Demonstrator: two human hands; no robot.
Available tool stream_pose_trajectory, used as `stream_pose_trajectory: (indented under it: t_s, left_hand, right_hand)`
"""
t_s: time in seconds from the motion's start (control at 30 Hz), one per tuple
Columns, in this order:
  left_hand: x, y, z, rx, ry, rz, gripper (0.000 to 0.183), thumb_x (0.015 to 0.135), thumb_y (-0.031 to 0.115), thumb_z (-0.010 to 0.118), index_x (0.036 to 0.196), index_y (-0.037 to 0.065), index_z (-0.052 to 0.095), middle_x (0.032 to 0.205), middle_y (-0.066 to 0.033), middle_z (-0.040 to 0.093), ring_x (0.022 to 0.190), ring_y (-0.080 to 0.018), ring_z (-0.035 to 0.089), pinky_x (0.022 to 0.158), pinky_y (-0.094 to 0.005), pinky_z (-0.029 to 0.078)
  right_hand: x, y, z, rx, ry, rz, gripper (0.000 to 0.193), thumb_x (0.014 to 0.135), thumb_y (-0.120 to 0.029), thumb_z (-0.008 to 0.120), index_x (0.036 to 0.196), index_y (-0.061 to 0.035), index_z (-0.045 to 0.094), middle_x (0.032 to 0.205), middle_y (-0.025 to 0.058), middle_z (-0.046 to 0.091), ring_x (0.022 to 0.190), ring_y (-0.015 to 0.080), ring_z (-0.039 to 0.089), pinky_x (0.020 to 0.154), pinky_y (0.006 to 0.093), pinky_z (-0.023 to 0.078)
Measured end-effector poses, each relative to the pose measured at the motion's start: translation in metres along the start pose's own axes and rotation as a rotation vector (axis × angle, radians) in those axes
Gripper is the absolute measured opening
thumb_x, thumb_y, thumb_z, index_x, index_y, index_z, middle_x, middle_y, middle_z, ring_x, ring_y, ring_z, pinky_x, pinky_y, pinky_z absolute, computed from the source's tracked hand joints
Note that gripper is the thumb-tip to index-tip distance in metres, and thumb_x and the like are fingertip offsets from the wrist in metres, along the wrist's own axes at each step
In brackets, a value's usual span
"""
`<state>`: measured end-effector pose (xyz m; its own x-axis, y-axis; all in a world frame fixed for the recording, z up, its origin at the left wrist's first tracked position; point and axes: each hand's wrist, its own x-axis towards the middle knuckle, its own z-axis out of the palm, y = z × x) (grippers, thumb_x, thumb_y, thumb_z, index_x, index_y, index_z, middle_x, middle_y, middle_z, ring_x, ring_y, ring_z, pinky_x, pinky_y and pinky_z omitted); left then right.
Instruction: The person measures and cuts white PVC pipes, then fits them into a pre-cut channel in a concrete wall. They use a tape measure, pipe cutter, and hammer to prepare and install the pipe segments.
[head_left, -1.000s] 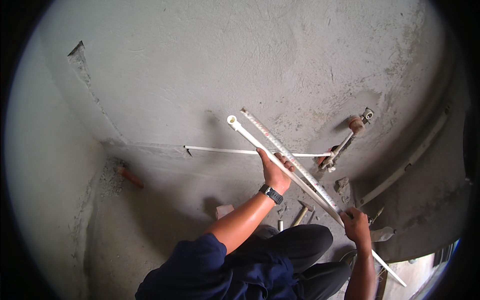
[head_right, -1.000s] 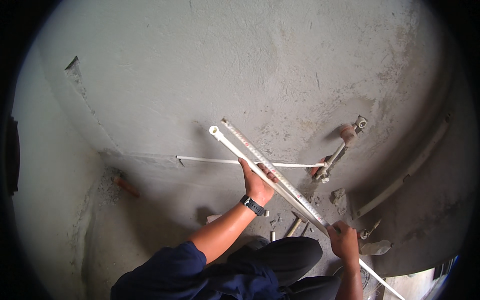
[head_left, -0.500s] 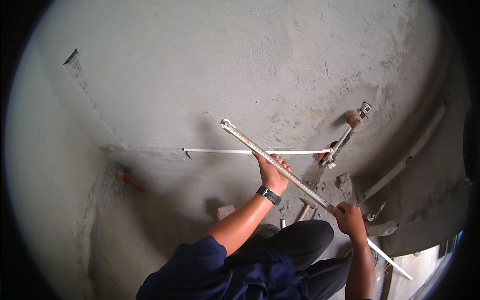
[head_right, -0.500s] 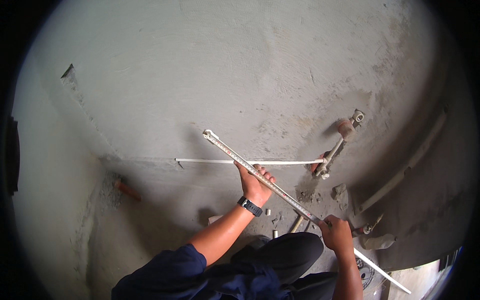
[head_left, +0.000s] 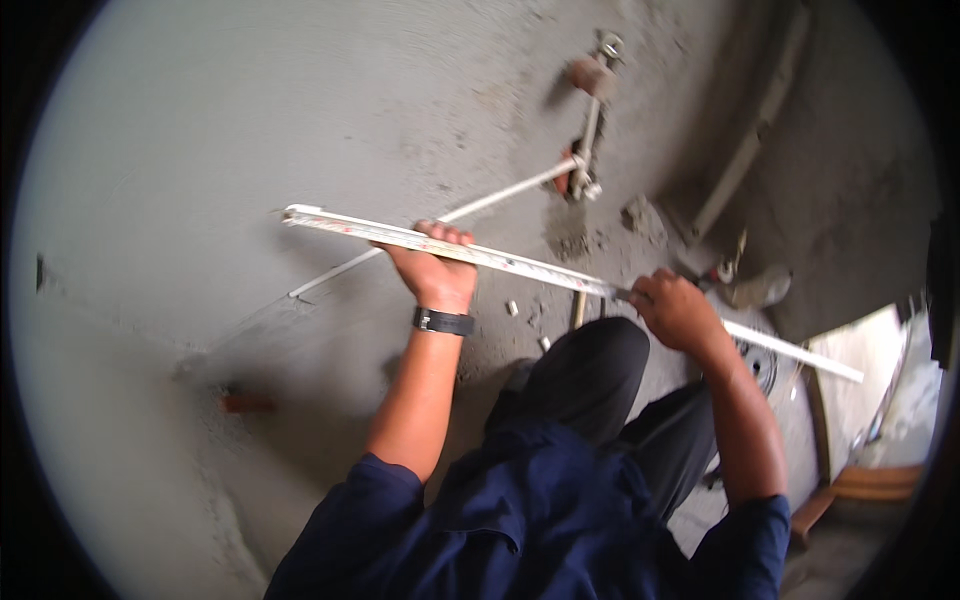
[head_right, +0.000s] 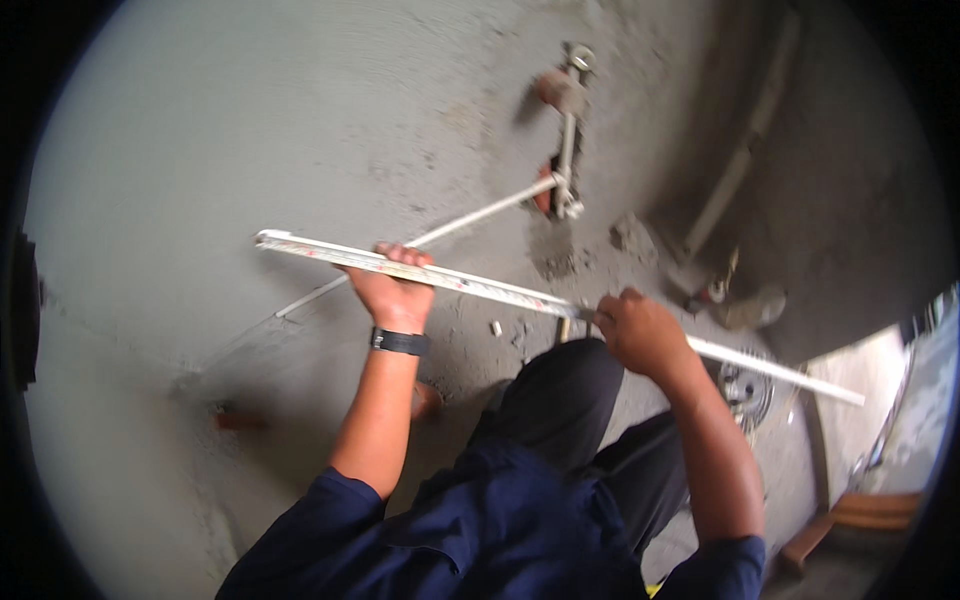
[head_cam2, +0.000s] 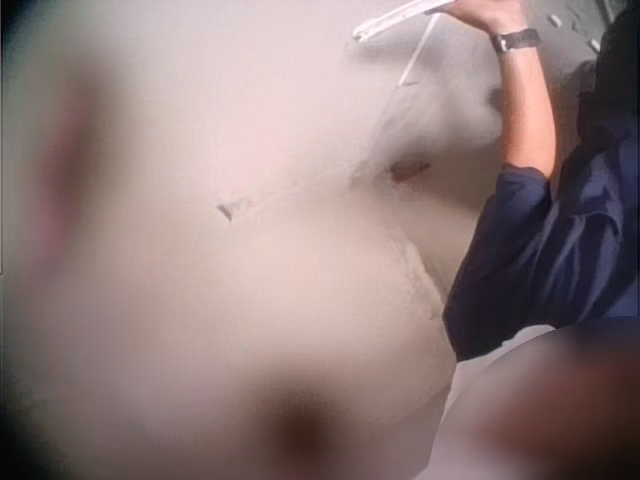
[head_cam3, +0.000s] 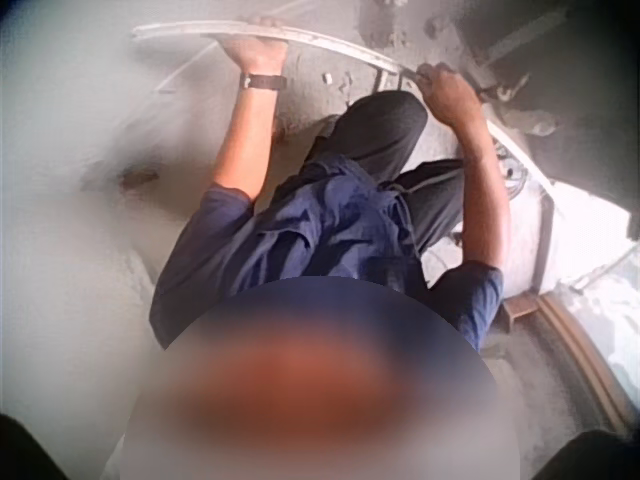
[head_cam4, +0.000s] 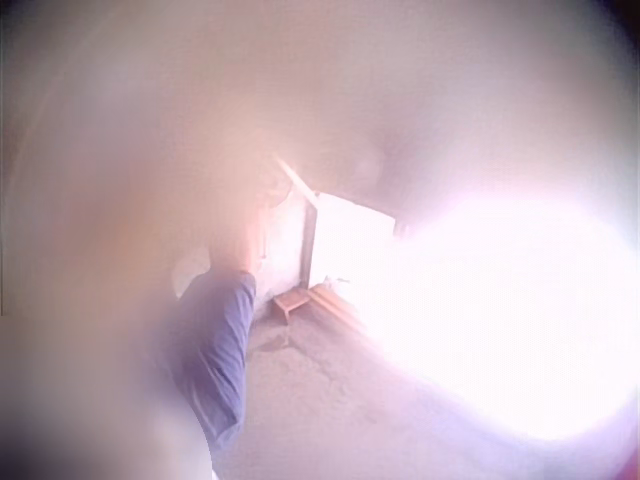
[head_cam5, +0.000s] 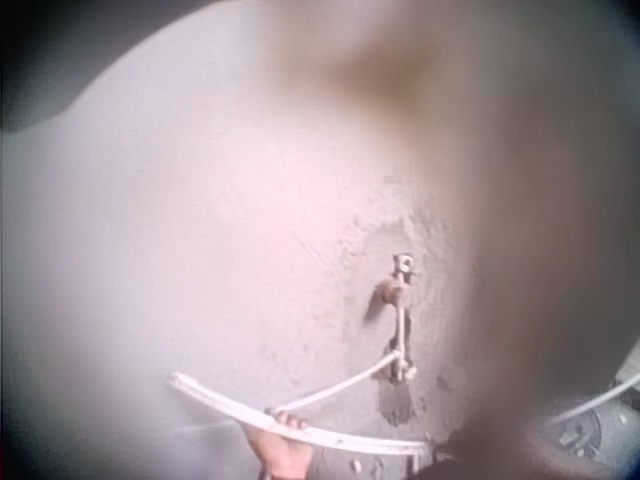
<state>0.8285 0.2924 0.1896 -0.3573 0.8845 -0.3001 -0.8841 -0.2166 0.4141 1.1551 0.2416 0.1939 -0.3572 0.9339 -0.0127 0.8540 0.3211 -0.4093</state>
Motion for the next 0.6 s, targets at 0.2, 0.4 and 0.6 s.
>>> stream_pose_trajectory:
  t_s: [0.2,0.4,0.6]
  left_hand:
    - [0.01,0.006,-0.006,0.012,-0.121,0.011,0.05,0.101,0.056,0.04,0.076,0.013,0.043,0.063,-0.002,0.043,0.058,-0.0175,0.042,0.059,-0.0357,0.041]
    - [0.026,0.03,-0.007,0.073,-0.158,-0.002,0.053,0.101,0.061,0.039,0.077,0.013,0.04,0.063,-0.0039,0.042,0.057,-0.0197,0.043,0.059,-0.0375,0.042]
    - [0.024,0.032,-0.006,0.073,-0.175,0.0,0.051,0.102,0.054,0.043,0.073,0.013,0.038,0.061,-0.0033,0.039,0.056,-0.0186,0.042,0.058,-0.0354,0.041]
  right_hand:
    - [-0.026,0.049,-0.008,0.076,-0.087,0.015,0.027,0.098,-0.029,0.06,0.103,-0.0048,0.071,0.098,0.0227,0.066,0.095,0.0426,0.065,0.084,0.0508,0.051]
    - [-0.052,0.094,-0.012,0.119,-0.149,0.03,0.029,0.097,-0.029,0.061,0.111,-0.006,0.072,0.097,0.0211,0.069,0.099,0.0396,0.065,0.087,0.0506,0.05]
    - [-0.056,0.098,-0.016,0.117,-0.238,0.114,0.032,0.097,-0.03,0.063,0.115,-0.0053,0.073,0.105,0.0213,0.07,0.102,0.04,0.066,0.087,0.0471,0.051]
